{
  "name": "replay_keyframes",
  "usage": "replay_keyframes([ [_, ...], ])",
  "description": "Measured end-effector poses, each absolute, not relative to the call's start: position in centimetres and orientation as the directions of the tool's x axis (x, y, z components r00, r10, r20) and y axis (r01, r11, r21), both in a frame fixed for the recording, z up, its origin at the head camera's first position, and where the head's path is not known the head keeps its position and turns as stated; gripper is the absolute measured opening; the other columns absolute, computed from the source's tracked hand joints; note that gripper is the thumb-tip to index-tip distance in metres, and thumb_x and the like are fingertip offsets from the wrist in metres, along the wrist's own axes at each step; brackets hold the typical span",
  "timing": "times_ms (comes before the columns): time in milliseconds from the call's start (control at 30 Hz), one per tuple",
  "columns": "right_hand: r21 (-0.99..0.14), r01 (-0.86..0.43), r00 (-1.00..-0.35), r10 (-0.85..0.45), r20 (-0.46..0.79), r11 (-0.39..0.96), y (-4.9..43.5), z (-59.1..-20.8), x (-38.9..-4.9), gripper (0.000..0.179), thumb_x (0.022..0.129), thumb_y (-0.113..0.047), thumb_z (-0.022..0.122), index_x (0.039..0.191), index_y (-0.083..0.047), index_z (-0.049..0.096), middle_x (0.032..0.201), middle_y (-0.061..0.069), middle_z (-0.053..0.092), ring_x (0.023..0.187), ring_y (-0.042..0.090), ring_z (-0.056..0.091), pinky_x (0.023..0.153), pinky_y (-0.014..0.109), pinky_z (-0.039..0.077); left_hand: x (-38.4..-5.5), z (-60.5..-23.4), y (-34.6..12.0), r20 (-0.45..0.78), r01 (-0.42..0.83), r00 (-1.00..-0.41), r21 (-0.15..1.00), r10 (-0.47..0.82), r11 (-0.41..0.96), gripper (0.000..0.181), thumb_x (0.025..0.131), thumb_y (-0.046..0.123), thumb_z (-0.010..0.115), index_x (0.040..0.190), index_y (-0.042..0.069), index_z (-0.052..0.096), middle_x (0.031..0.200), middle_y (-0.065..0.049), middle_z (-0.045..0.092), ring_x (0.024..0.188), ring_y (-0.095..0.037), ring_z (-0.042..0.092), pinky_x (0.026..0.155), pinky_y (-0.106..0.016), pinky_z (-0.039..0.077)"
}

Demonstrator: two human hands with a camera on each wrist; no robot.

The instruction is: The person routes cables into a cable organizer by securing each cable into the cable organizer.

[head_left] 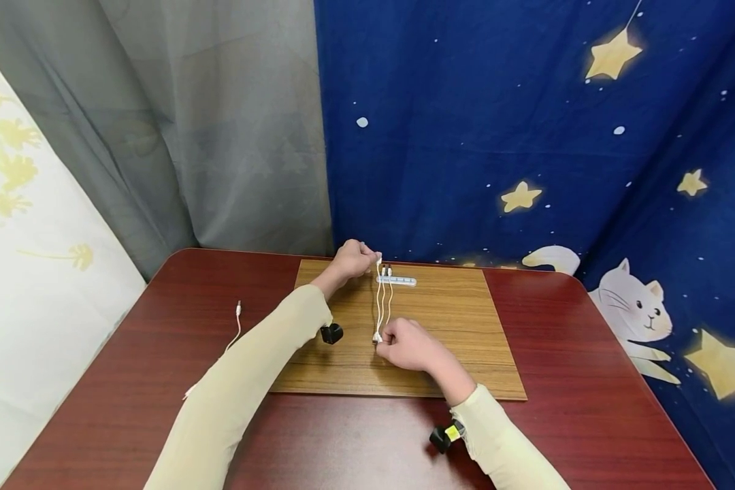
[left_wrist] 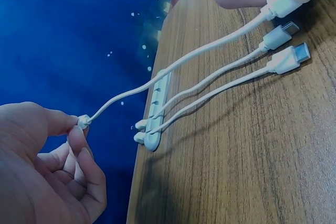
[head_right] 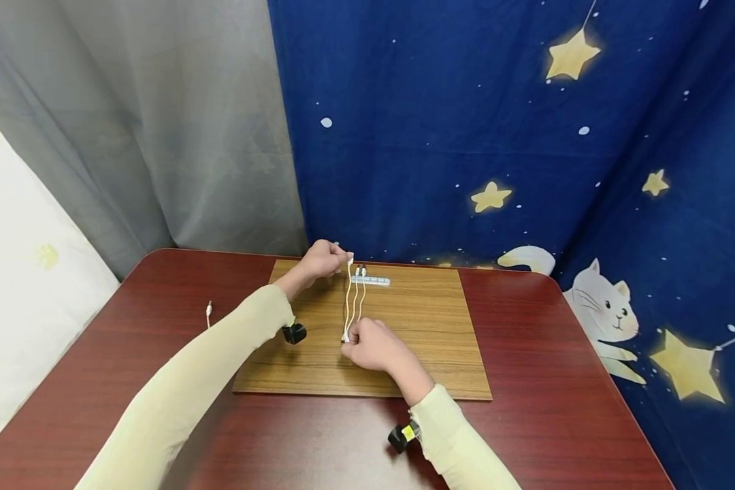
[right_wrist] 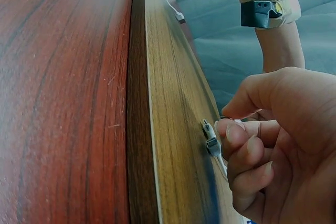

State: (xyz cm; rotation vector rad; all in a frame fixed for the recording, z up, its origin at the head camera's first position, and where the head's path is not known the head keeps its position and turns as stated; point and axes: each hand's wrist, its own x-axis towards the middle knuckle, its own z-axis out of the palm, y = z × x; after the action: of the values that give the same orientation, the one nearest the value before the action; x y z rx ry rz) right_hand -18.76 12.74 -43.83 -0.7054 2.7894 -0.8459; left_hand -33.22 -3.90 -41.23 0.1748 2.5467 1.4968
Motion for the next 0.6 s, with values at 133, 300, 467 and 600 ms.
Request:
replay_keyframes([
  [133,-0.552,-0.381,-0.887,-0.461,-0.006,0.742,12.9,-43.8,-18.8,0.032,0.083,-0.015,0.067,0.057,-0.02,0.049,0.058,-0.011,0.044,0.053,0.007,0.043,0.052,0.028,0.036,-33.3,-41.4,-3.7,-0.11,-0.008,-0.978,0.869,0.177,0.496,0.023,0.102,0.024,0.066,0.095,0.002,0.07,0.084,-0.009,0.062,0.07,-0.02,0.052,0.064,-0.032,0.043],
  [300,-0.552,-0.36,-0.896,-0.443,-0.019,0.752,13.0,-43.7,-18.7,0.03,0.084,-0.016,0.067,0.059,-0.019,0.052,0.058,-0.01,0.047,0.053,0.008,0.045,0.052,0.029,0.037,-33.7,-41.5,-3.4,-0.119,-0.015,-0.979,0.857,0.168,0.515,0.023,0.102,0.024,0.065,0.097,0.003,0.071,0.088,-0.008,0.062,0.07,-0.019,0.054,0.065,-0.032,0.044],
  [467,-0.546,-0.35,-0.903,-0.428,-0.019,0.761,13.1,-43.7,-18.7,0.031,0.085,-0.018,0.068,0.059,-0.019,0.051,0.057,-0.01,0.045,0.053,0.009,0.045,0.053,0.03,0.038,-33.9,-41.6,-2.9,-0.129,-0.028,-0.979,0.85,0.158,0.526,0.025,0.102,0.025,0.066,0.092,0.003,0.074,0.079,-0.008,0.064,0.064,-0.018,0.052,0.062,-0.032,0.042],
  [600,-0.546,-0.329,-0.913,-0.407,-0.023,0.77,13.2,-43.6,-18.7,0.031,0.084,-0.018,0.068,0.059,-0.018,0.05,0.056,-0.01,0.044,0.053,0.01,0.045,0.053,0.031,0.038,-33.9,-41.7,-2.6,-0.125,-0.025,-0.98,0.848,0.154,0.529,0.027,0.102,0.025,0.066,0.089,0.003,0.075,0.077,-0.006,0.064,0.065,-0.017,0.052,0.06,-0.03,0.041],
])
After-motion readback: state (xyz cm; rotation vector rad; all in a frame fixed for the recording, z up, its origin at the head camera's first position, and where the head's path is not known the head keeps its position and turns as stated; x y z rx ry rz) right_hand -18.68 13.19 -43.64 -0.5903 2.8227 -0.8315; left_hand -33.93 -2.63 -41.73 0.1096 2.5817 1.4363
